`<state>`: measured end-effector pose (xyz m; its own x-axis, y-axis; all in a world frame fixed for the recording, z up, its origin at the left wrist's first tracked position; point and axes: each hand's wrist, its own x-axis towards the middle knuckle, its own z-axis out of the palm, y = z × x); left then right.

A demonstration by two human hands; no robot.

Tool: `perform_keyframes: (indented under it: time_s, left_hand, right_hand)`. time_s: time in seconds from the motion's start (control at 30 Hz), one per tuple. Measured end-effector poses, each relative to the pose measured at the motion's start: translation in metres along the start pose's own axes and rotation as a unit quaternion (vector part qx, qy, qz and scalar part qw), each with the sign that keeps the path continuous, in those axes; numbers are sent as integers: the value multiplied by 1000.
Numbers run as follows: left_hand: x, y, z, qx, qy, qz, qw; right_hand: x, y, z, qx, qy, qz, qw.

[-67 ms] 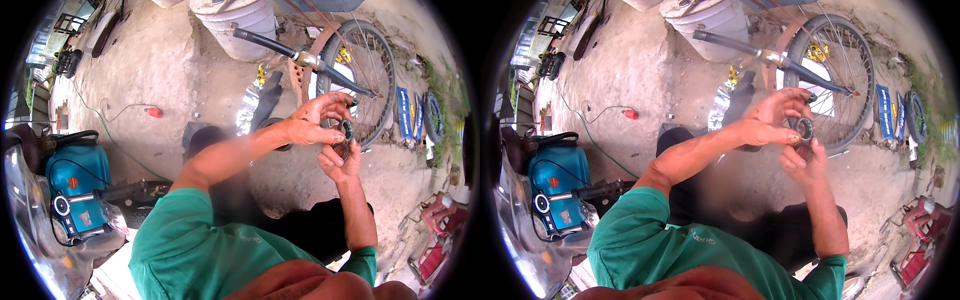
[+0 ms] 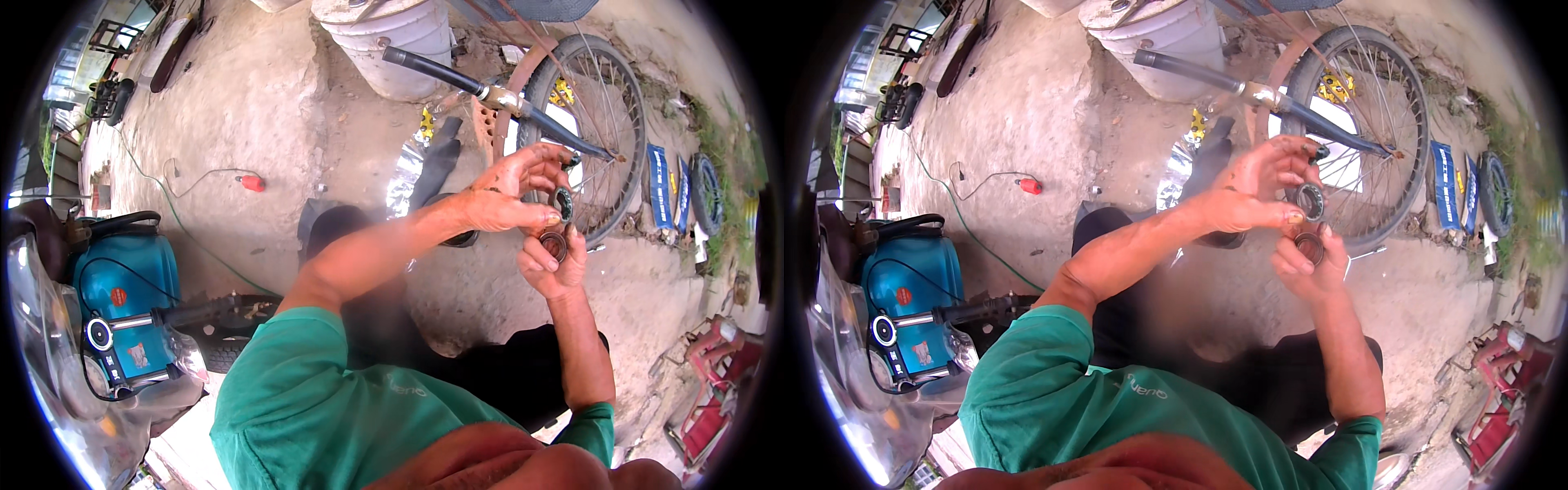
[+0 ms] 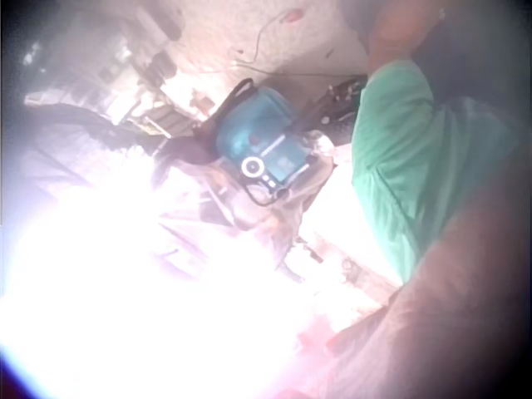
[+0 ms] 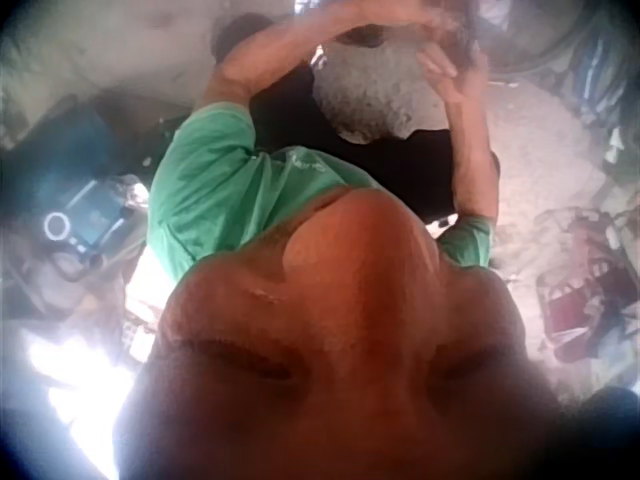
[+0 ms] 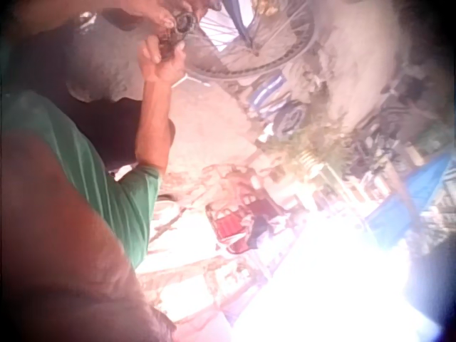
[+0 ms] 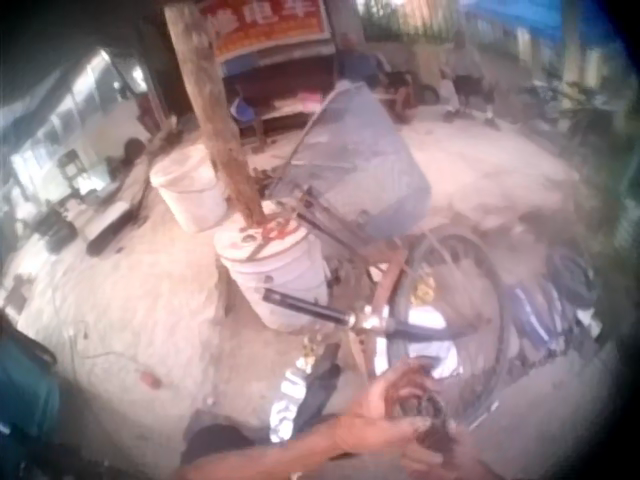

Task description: The person cleans and greases a bicycle bearing component, then wipes and reassembles it while sitting on the ground near a bicycle frame.

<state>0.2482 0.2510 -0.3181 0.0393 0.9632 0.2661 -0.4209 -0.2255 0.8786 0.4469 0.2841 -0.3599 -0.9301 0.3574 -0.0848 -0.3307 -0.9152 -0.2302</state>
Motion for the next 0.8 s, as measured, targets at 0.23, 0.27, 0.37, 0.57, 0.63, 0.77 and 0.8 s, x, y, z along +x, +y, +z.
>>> perform_keyframes:
  time_s: [0.23,0.27,0.37,0.57,0.63,0.77,0.8]
  left_hand:
    - [-9,99,-73,124,198,97,967]
    - [-18,110,-88,166,233,114,951]
    - [-37,138,-126,310,295,50,902]
    - [-28,149,-192,480,256,-65,837]
    - [-19,151,-198,485,227,-78,841]
    - [-7,150,-198,496,185,-87,844]
    - [-4,150,-201,497,179,-89,845]
  right_hand:
    - [12,-1,-3,-3,14,23,1000]
    - [14,-2,-3,-5,13,23,1000]
    - [16,-4,-3,-27,39,25,999]
    - [21,-2,-6,-111,111,44,987]
    - [23,-1,-7,-129,110,44,985]
    - [21,0,-3,-146,108,42,982]
    - [22,-1,-3,-145,109,39,983]
